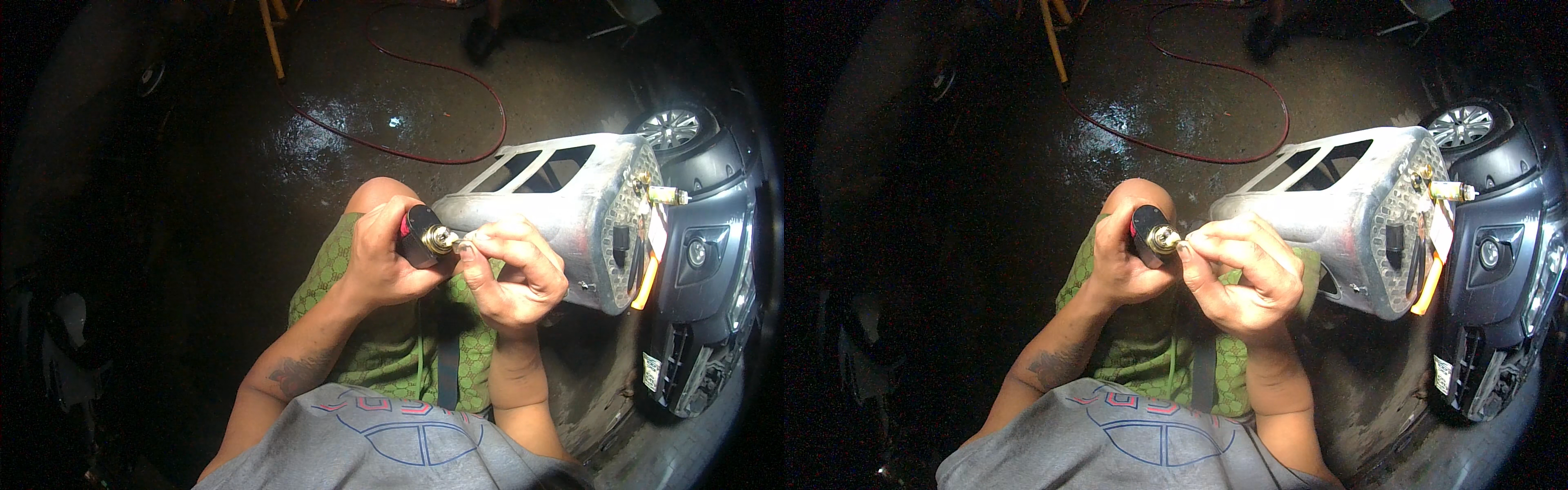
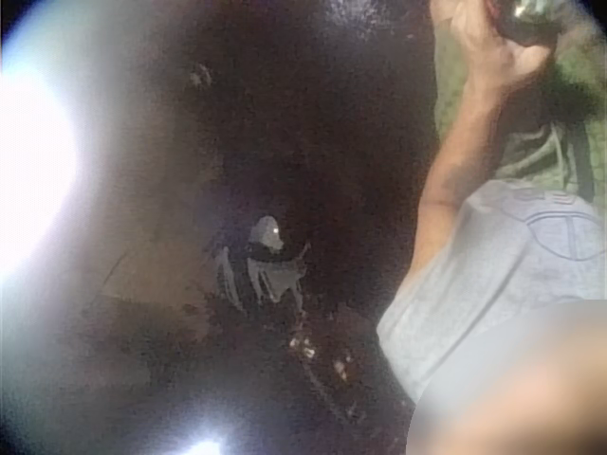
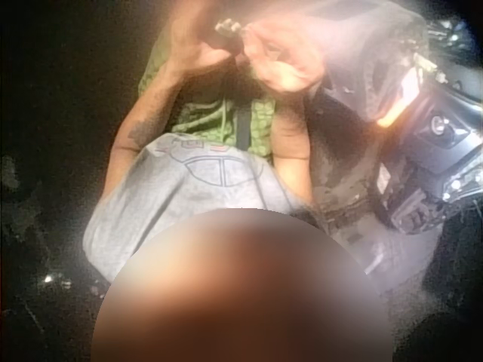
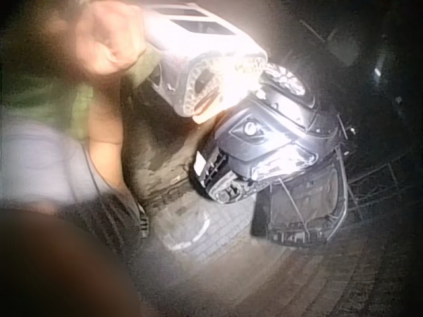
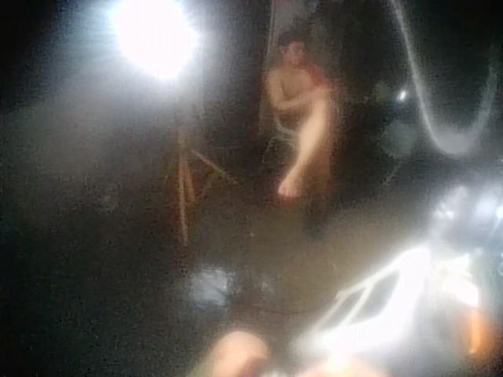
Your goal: The person sits on the floor and assembles a small mechanical component by hand. They attach a small part to a cylindrical object, then insert a yellow cylindrical piece, and finally secure a small metal ring onto the assembly.
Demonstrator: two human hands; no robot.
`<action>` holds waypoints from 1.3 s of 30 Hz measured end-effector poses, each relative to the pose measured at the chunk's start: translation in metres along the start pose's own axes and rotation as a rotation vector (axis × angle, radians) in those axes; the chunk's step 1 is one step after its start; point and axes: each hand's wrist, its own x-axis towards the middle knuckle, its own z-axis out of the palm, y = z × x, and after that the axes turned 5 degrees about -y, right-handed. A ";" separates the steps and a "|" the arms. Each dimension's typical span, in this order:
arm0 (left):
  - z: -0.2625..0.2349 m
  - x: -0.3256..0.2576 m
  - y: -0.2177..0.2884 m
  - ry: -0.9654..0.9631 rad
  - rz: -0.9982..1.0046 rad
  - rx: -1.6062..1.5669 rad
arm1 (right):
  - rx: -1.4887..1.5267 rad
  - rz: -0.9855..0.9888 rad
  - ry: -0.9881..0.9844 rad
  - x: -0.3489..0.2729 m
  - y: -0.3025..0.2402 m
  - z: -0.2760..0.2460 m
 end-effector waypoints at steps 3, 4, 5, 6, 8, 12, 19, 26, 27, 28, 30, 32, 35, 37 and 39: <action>-0.002 -0.001 0.001 -0.025 -0.035 -0.009 | 0.007 0.033 -0.019 0.002 -0.003 -0.001; -0.002 -0.001 0.000 -0.023 -0.026 0.006 | 0.014 0.051 -0.026 0.003 -0.005 -0.001; -0.001 -0.001 0.000 -0.020 -0.013 0.014 | 0.001 0.058 -0.040 0.004 -0.007 -0.002; -0.001 -0.001 -0.001 -0.017 -0.004 0.019 | -0.012 0.064 -0.055 0.005 -0.009 -0.003; 0.000 -0.001 -0.002 -0.007 0.011 0.039 | -0.033 0.075 -0.084 0.007 -0.013 -0.005; 0.001 -0.003 -0.005 -0.037 0.035 0.093 | -0.037 0.126 -0.107 0.009 -0.019 -0.006; 0.003 -0.002 -0.005 -0.043 0.044 0.018 | -0.059 0.002 -0.027 0.005 -0.015 -0.004; 0.003 0.000 -0.006 -0.066 0.037 0.054 | -0.062 -0.067 0.008 0.009 -0.009 -0.005; 0.003 0.000 -0.005 -0.083 0.037 0.068 | -0.028 -0.082 0.040 0.010 -0.009 -0.008; 0.003 0.000 -0.004 -0.076 0.020 0.051 | -0.001 -0.089 0.068 0.010 -0.009 -0.010; 0.003 0.000 -0.001 -0.057 -0.005 0.019 | 0.077 -0.005 0.085 0.009 -0.008 -0.014; 0.005 0.001 -0.001 -0.003 0.024 -0.035 | 0.141 0.091 0.072 0.005 -0.007 -0.015; 0.004 0.001 0.000 -0.007 0.024 -0.034 | 0.209 0.139 0.059 -0.003 -0.005 -0.010; 0.002 0.001 -0.001 -0.045 0.007 -0.025 | 0.213 0.148 0.051 -0.007 -0.003 -0.007; 0.001 0.000 -0.001 -0.051 -0.001 -0.036 | 0.188 0.140 0.033 -0.009 -0.001 -0.006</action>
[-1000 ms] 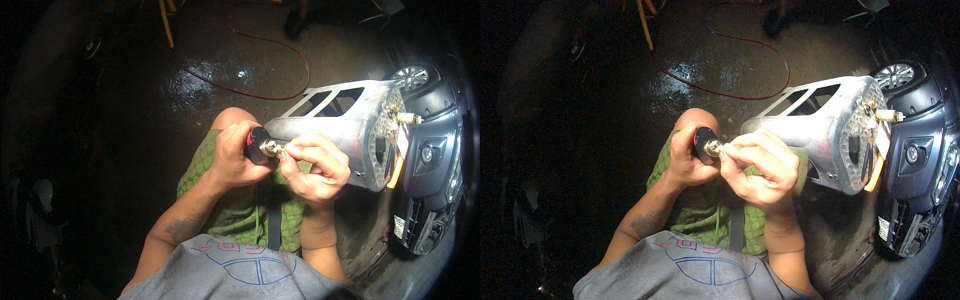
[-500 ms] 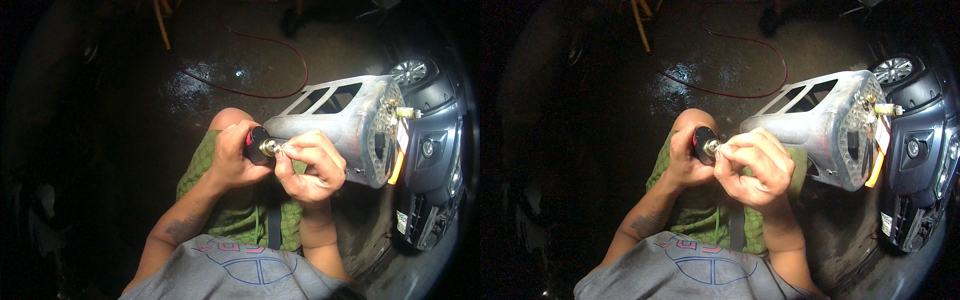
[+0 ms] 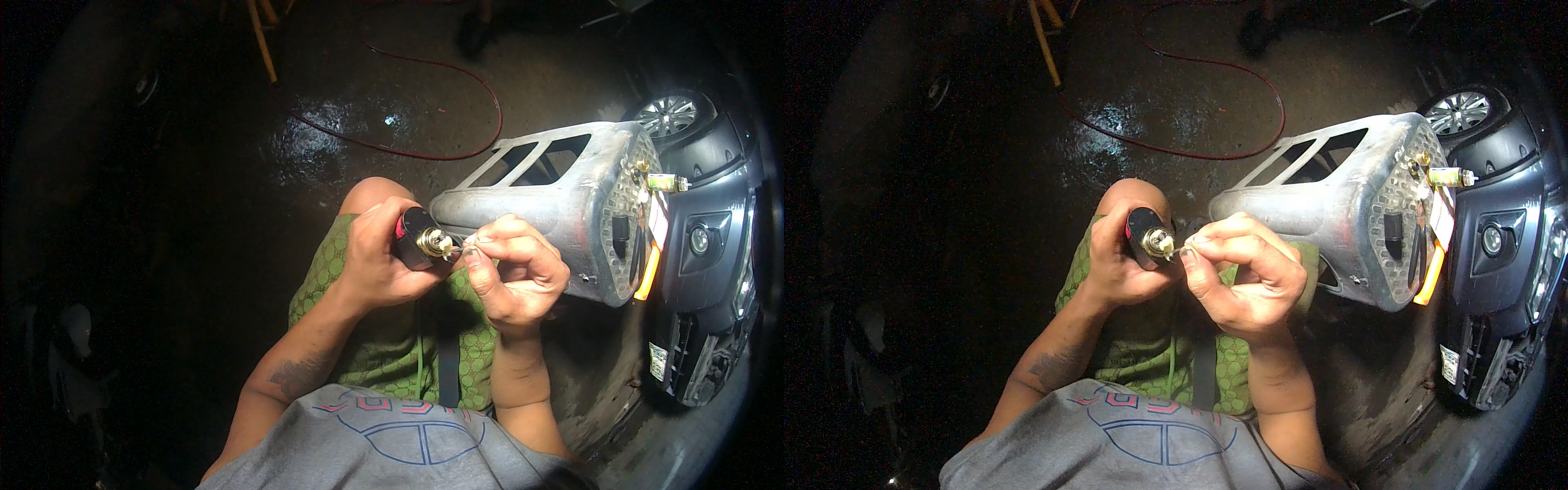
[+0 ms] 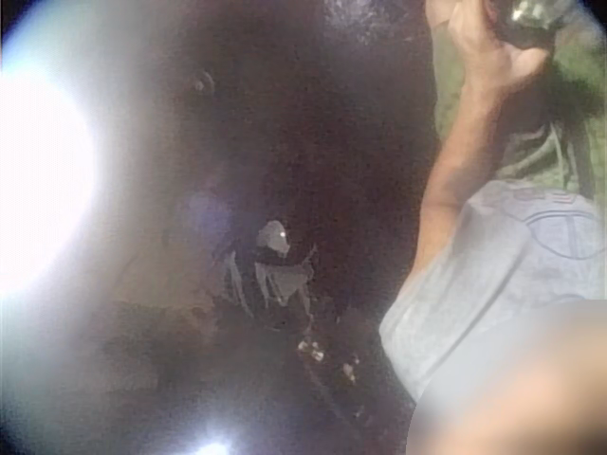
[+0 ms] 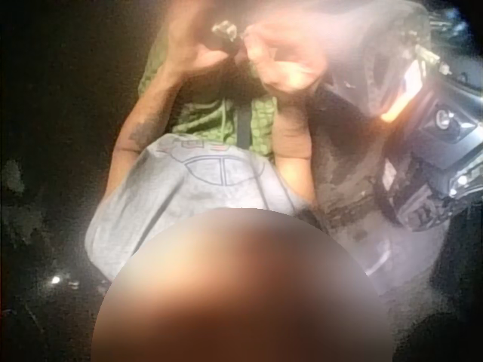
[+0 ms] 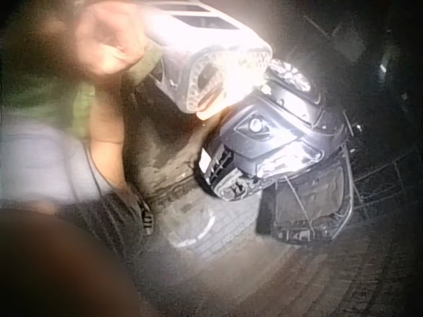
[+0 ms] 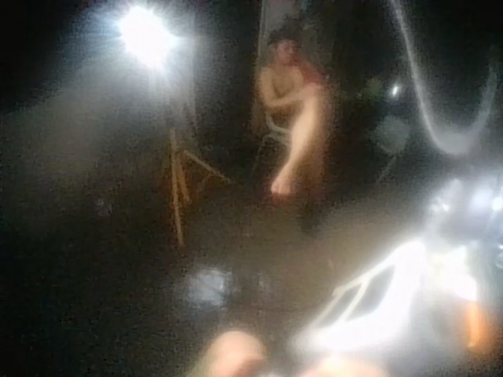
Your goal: The person sits on the floor and assembles a small mechanical component by hand. They attach a small part to a cylindrical object, then insert a yellow cylindrical piece, and finally secure a small metal ring onto the assembly.
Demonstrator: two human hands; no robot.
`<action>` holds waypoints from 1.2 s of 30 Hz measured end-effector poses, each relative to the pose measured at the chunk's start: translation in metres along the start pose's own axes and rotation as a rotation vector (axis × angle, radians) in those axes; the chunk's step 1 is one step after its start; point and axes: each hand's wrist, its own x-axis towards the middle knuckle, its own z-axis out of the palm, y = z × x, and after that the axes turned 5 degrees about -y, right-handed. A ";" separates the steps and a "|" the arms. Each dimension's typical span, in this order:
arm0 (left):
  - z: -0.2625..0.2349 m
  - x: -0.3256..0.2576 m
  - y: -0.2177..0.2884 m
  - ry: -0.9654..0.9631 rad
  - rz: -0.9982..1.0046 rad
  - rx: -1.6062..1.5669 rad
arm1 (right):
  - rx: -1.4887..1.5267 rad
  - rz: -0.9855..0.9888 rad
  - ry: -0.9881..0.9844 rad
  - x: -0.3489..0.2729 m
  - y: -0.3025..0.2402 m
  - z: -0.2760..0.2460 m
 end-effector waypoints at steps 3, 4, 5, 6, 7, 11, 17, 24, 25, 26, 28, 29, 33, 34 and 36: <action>0.000 0.000 0.000 0.011 0.020 0.011 | 0.001 -0.016 -0.003 0.000 0.002 0.000; 0.000 0.001 0.000 0.016 0.031 0.018 | 0.010 -0.009 0.004 0.000 0.002 0.000; 0.000 0.001 0.000 0.013 0.025 0.017 | 0.016 -0.006 0.009 0.001 0.002 0.000; -0.001 0.000 0.000 0.010 0.020 0.015 | 0.021 -0.005 0.017 0.001 0.002 0.000; -0.001 0.000 0.000 0.008 0.017 0.011 | 0.015 -0.002 0.009 0.001 0.002 0.000; 0.000 0.000 0.000 0.027 0.026 0.011 | -0.007 -0.009 -0.007 0.001 0.003 0.001; 0.000 0.000 0.001 0.041 0.028 0.010 | -0.065 -0.077 -0.018 0.003 0.005 0.006; -0.001 -0.002 -0.001 0.022 0.016 0.040 | -0.163 -0.127 -0.112 0.012 -0.004 0.002; -0.001 -0.002 -0.001 0.016 0.021 0.054 | -0.185 -0.139 -0.129 0.012 -0.005 0.002; -0.002 -0.003 -0.001 0.010 0.022 0.067 | -0.202 -0.153 -0.138 0.013 -0.006 0.002; -0.002 -0.003 -0.001 0.003 0.038 0.090 | -0.204 -0.145 -0.136 0.013 -0.006 0.002; -0.003 -0.003 -0.001 -0.007 0.027 0.088 | -0.187 -0.123 -0.126 0.013 -0.006 0.003; 0.000 -0.002 -0.002 -0.016 0.024 0.040 | -0.155 -0.174 -0.060 0.009 -0.003 0.004; 0.001 -0.002 -0.002 -0.014 0.040 0.025 | -0.155 -0.167 -0.055 0.008 -0.003 0.005; 0.003 -0.001 -0.002 -0.021 0.028 0.025 | -0.145 -0.152 -0.033 0.008 -0.003 0.004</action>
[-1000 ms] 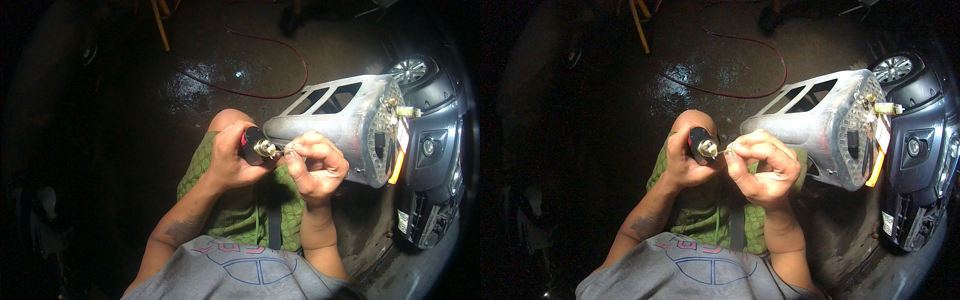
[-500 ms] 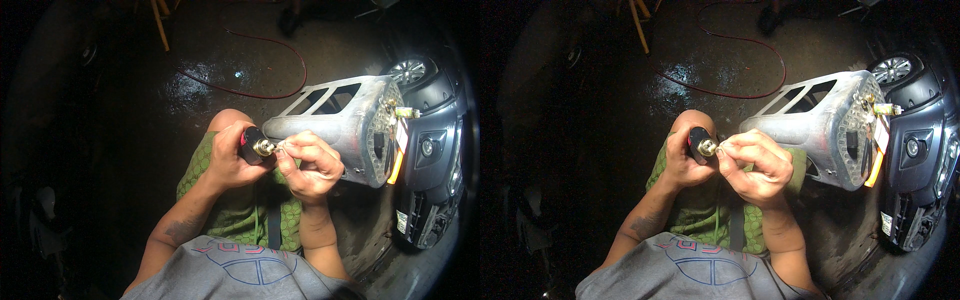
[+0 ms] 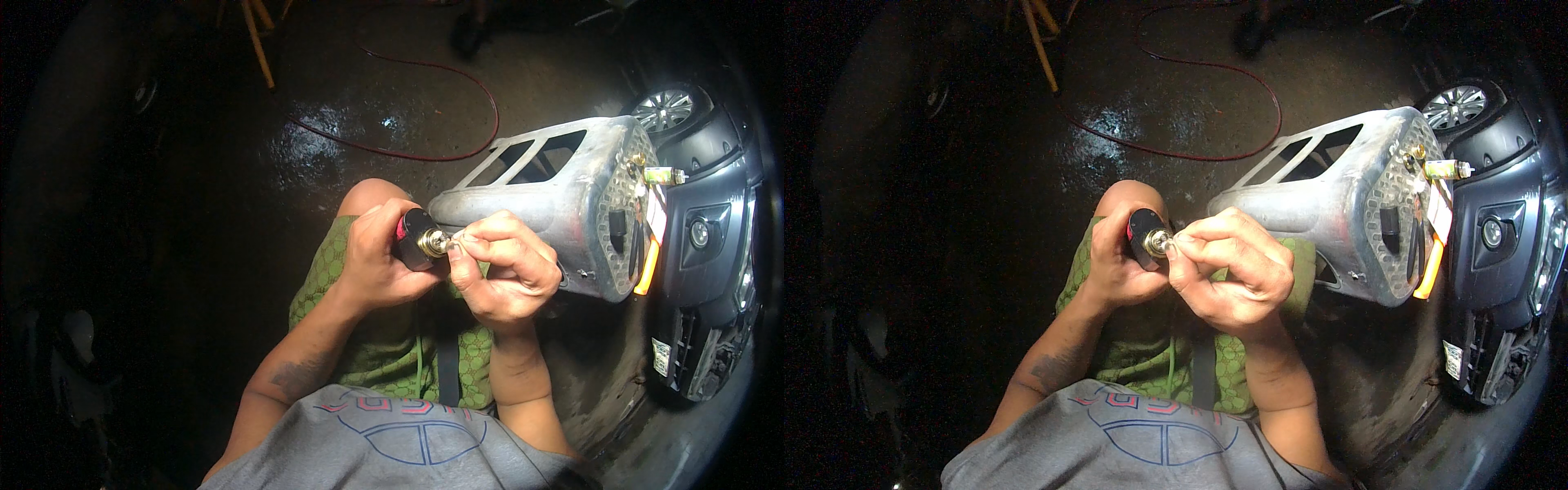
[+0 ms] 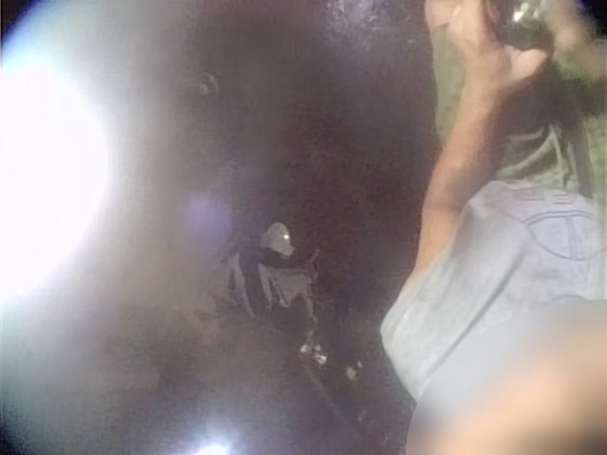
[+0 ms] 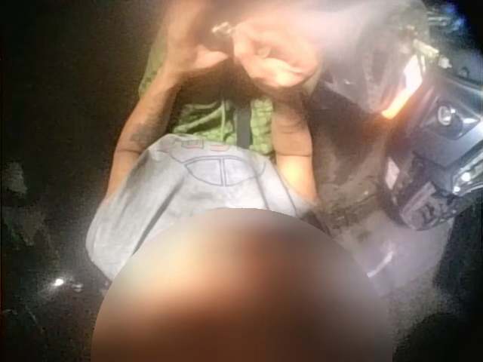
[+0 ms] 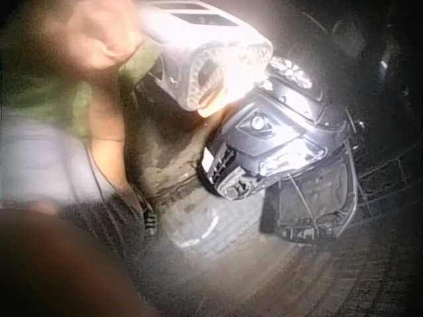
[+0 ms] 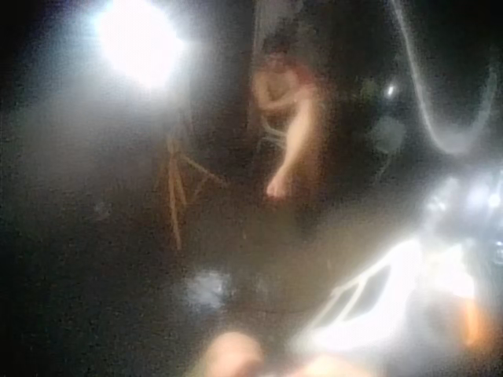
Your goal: The person sits on the floor and assembles a small mechanical component by hand. They attach a small part to a cylindrical object, then insert a yellow cylindrical piece, and finally secure a small metal ring onto the assembly.
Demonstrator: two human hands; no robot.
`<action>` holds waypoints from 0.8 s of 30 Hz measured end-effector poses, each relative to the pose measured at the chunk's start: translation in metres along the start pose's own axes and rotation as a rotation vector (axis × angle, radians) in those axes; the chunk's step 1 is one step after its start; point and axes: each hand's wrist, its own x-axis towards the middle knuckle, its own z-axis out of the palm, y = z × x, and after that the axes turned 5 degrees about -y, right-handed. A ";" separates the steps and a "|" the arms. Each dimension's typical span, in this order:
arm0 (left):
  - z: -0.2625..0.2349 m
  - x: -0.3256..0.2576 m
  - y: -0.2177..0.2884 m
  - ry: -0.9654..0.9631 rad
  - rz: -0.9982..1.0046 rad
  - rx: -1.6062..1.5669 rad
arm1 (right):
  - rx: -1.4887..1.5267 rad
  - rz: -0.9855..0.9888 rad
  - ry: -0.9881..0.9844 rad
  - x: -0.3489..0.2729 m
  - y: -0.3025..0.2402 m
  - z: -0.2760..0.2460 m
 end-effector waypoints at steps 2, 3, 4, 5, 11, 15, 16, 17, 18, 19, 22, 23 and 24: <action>0.000 0.001 0.001 -0.003 0.003 0.022 | -0.012 -0.022 0.016 0.002 0.000 -0.003; 0.000 0.001 0.001 -0.002 0.010 0.041 | -0.014 -0.031 0.028 0.003 -0.001 -0.005; 0.000 0.002 0.002 -0.002 0.017 0.060 | 0.129 0.056 0.132 0.005 -0.001 -0.009; 0.000 0.002 0.003 -0.011 0.012 0.065 | 0.260 0.146 0.216 0.005 -0.003 -0.010; -0.003 0.001 0.004 0.005 -0.039 0.014 | 0.107 0.064 0.013 -0.001 -0.001 -0.010; -0.004 0.001 0.003 -0.021 -0.044 -0.003 | 0.102 0.029 -0.001 -0.009 0.002 -0.002; -0.004 0.002 0.003 -0.021 -0.034 -0.006 | 0.085 0.019 0.005 -0.009 0.003 -0.001; -0.004 0.002 0.003 -0.020 -0.037 -0.001 | 0.072 0.022 0.006 -0.010 0.003 -0.001; -0.005 0.002 0.004 -0.020 -0.041 0.005 | 0.059 0.027 0.007 -0.010 0.003 -0.001; -0.006 0.002 0.004 -0.019 -0.045 0.008 | 0.045 0.031 0.008 -0.009 0.002 -0.001; -0.006 0.001 0.005 -0.017 -0.054 0.014 | 0.035 0.057 0.014 -0.008 0.002 -0.001; -0.005 0.001 0.004 -0.013 -0.054 0.014 | 0.041 0.054 0.015 -0.008 0.002 0.000; -0.004 0.002 0.004 -0.009 -0.054 0.008 | 0.039 0.057 0.017 -0.007 0.002 0.000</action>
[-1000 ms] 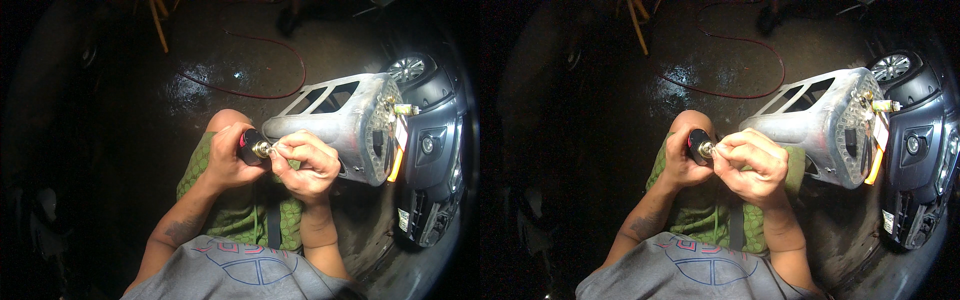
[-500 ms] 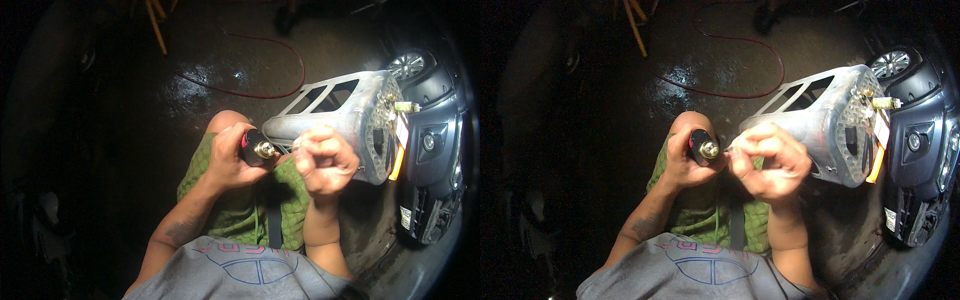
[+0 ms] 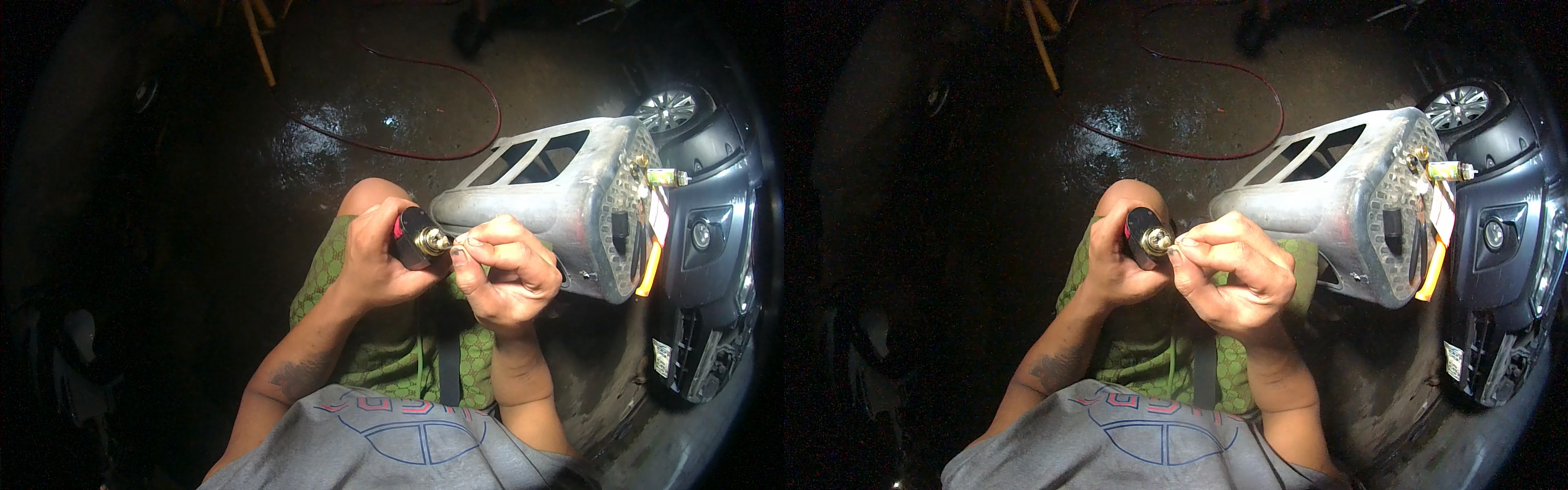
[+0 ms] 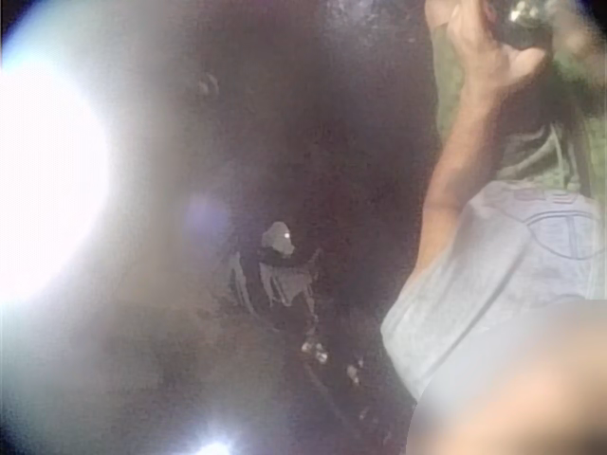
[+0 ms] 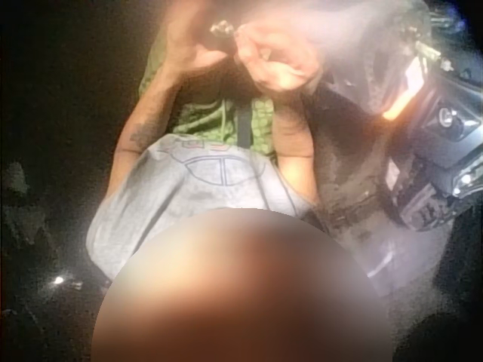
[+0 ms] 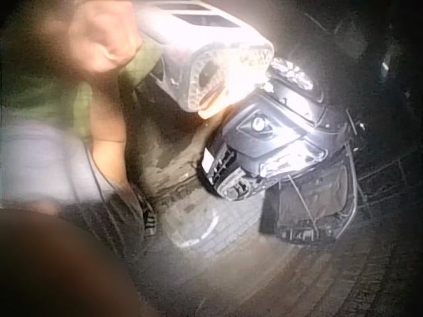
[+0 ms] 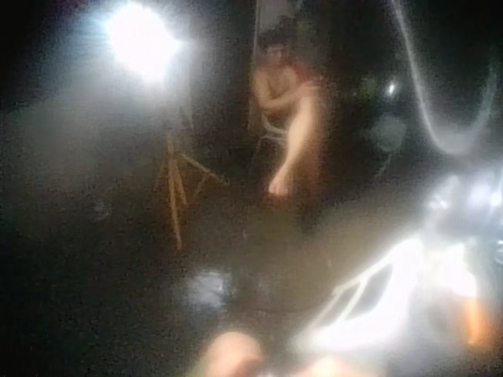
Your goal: The person sits on the floor and assembles a small mechanical component by hand. They attach a small part to a cylindrical object, then insert a yellow cylindrical piece, and finally secure a small metal ring onto the assembly.
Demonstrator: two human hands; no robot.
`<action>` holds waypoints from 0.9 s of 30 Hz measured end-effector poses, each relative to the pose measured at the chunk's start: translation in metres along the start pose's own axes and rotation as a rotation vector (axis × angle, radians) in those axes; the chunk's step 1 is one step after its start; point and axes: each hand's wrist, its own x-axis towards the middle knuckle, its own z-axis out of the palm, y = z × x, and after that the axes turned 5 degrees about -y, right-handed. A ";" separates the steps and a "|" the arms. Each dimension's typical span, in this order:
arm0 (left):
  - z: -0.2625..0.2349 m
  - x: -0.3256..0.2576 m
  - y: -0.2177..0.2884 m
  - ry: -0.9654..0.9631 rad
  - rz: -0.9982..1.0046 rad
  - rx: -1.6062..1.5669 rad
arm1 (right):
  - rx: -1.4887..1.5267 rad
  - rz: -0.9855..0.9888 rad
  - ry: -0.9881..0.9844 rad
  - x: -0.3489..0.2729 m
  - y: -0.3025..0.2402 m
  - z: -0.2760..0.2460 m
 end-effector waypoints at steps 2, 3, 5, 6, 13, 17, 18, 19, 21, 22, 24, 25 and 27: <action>0.002 0.000 -0.001 0.023 0.012 -0.014 | -0.006 0.002 0.002 0.001 0.001 0.001; 0.003 0.000 0.000 0.042 0.023 -0.020 | -0.009 0.003 0.002 0.001 0.001 0.001; 0.003 0.000 0.000 0.059 0.036 -0.023 | -0.010 0.007 0.003 0.001 0.001 0.001; 0.003 0.001 0.000 0.055 0.038 -0.020 | -0.009 0.011 0.004 0.001 0.001 0.000; 0.000 0.000 -0.001 0.001 0.005 -0.034 | 0.087 0.080 0.020 0.000 0.004 0.002; 0.000 -0.001 -0.003 0.012 0.020 -0.018 | 0.028 0.051 -0.016 0.003 0.003 0.002; 0.000 -0.002 -0.003 0.012 0.018 -0.017 | -0.005 0.019 -0.031 0.005 0.002 0.001; 0.000 -0.002 -0.004 0.011 0.019 -0.016 | -0.039 -0.004 -0.040 0.006 0.001 0.001; 0.000 -0.003 -0.003 0.019 0.021 0.002 | -0.114 -0.058 -0.071 0.007 -0.003 0.001; 0.000 -0.003 -0.003 0.025 0.027 0.007 | -0.152 -0.081 -0.084 0.008 -0.005 0.001; 0.000 -0.003 -0.003 0.005 0.031 0.035 | -0.140 -0.059 -0.101 0.009 -0.007 0.001; 0.000 -0.002 -0.003 -0.003 0.042 0.045 | -0.127 -0.039 -0.104 0.009 -0.008 0.001; 0.001 -0.001 -0.001 0.003 0.035 0.020 | -0.071 -0.050 -0.047 0.009 -0.007 0.001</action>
